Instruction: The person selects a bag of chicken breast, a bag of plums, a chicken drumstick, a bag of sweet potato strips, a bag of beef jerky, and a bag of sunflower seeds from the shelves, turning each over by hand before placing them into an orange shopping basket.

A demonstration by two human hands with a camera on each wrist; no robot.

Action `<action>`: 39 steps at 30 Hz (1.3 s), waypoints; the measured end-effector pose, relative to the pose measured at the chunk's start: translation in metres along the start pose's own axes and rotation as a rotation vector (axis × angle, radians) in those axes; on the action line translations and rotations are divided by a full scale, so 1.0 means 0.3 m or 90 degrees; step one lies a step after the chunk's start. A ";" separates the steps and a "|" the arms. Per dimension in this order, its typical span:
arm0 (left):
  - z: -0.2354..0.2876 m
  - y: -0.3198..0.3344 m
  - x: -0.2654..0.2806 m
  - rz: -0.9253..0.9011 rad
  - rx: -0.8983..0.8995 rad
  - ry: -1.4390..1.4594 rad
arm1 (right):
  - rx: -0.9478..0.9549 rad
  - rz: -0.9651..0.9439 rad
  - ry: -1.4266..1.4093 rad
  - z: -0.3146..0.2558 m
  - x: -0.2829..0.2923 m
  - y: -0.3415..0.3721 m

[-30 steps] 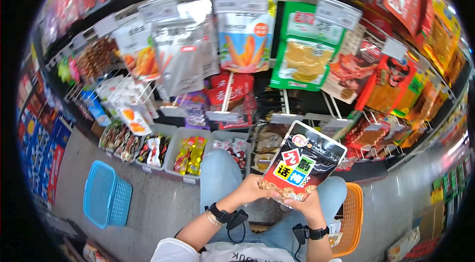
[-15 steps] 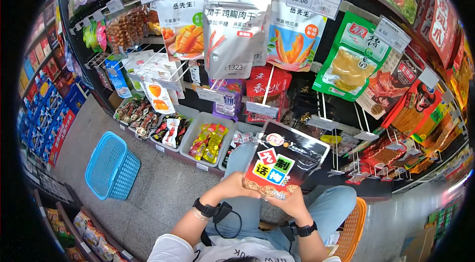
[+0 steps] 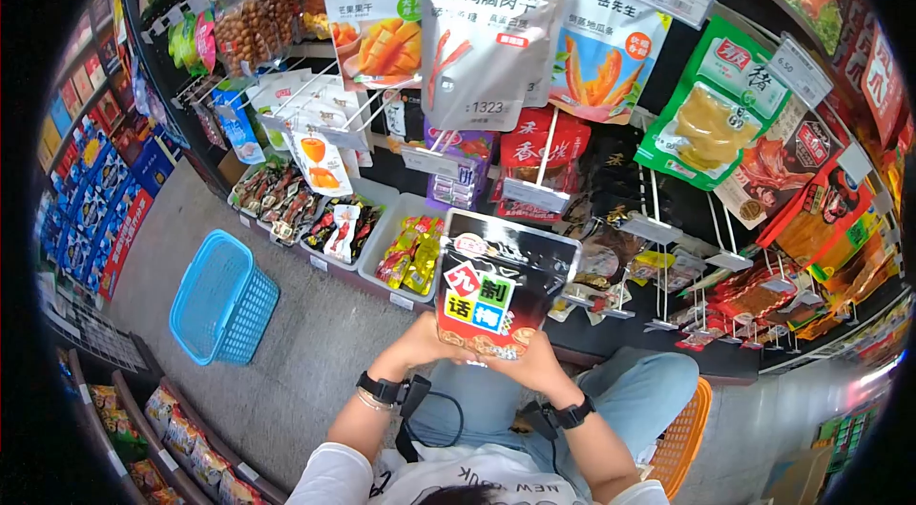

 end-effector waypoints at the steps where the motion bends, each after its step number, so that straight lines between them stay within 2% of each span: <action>1: 0.000 0.014 0.019 0.016 0.000 0.017 | 0.019 -0.020 0.001 0.013 -0.020 -0.023; 8: -0.071 0.074 0.159 0.078 0.014 0.084 | 0.041 -0.072 -0.129 0.047 -0.150 -0.144; 12: -0.098 0.089 0.188 0.104 0.011 0.131 | -0.024 -0.086 -0.199 0.065 -0.181 -0.170; 13: -0.107 0.089 0.199 0.104 0.040 0.131 | -0.009 -0.085 -0.186 0.076 -0.184 -0.175; 17: -0.087 0.088 0.182 0.150 0.008 0.162 | -0.021 -0.078 -0.274 0.099 -0.190 -0.176; 23: -0.091 0.065 0.164 0.178 -0.023 0.143 | -0.023 -0.041 -0.262 0.131 -0.183 -0.167; 27: -0.104 0.053 0.157 0.185 -0.029 0.126 | -0.020 -0.016 -0.121 0.141 -0.170 -0.160; 31: -0.102 0.049 0.141 0.223 -0.050 0.106 | -0.009 0.002 -0.088 0.158 -0.169 -0.153; 36: -0.114 0.058 0.145 0.144 -0.003 0.137 | -0.048 -0.087 -0.154 0.147 -0.140 -0.135; 39: -0.130 0.056 0.148 0.111 -0.012 0.168 | 0.035 -0.075 -0.228 0.141 -0.141 -0.124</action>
Point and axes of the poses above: each hand's wrist, its own y-axis away from the middle knuckle, its own x-axis out of the back of the hand, z = x × y, the point moved 3 cm from there along -y, towards the middle knuckle, and after that the axes turned 12 degrees about x, right-handed, at the moved point
